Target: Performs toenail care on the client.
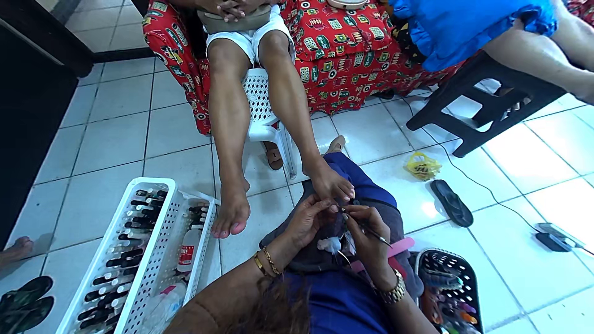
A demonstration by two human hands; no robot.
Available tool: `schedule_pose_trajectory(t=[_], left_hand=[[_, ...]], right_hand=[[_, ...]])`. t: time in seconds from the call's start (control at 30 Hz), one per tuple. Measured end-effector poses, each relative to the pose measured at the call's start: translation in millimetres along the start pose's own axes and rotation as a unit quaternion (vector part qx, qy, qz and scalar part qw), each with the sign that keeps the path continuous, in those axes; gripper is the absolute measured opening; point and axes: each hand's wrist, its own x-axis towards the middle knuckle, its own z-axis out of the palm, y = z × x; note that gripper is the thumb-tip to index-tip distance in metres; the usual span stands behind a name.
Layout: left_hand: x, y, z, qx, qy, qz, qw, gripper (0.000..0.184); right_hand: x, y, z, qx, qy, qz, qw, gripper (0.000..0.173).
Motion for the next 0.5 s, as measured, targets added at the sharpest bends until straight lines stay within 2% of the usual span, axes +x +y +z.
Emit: schedule_pose_trajectory(t=[0.1, 0.2, 0.5], left_hand=[[-1.4, 0.3, 4.3, -0.010, 0.012, 0.001, 1.000, 0.006], [-2.6, 0.8, 7.6, -0.007, 0.018, 0.000, 1.000, 0.006], [-3.0, 1.3, 7.1, -0.013, 0.018, -0.003, 1.000, 0.008]], right_hand=[[-2.3, -0.6, 3.4, -0.089, 0.000, -0.058, 0.994, 0.006], [-2.6, 2.4, 6.9, -0.115, 0.011, -0.086, 0.990, 0.009], [-0.8, 1.2, 6.6, -0.006, 0.024, -0.005, 1.000, 0.004]])
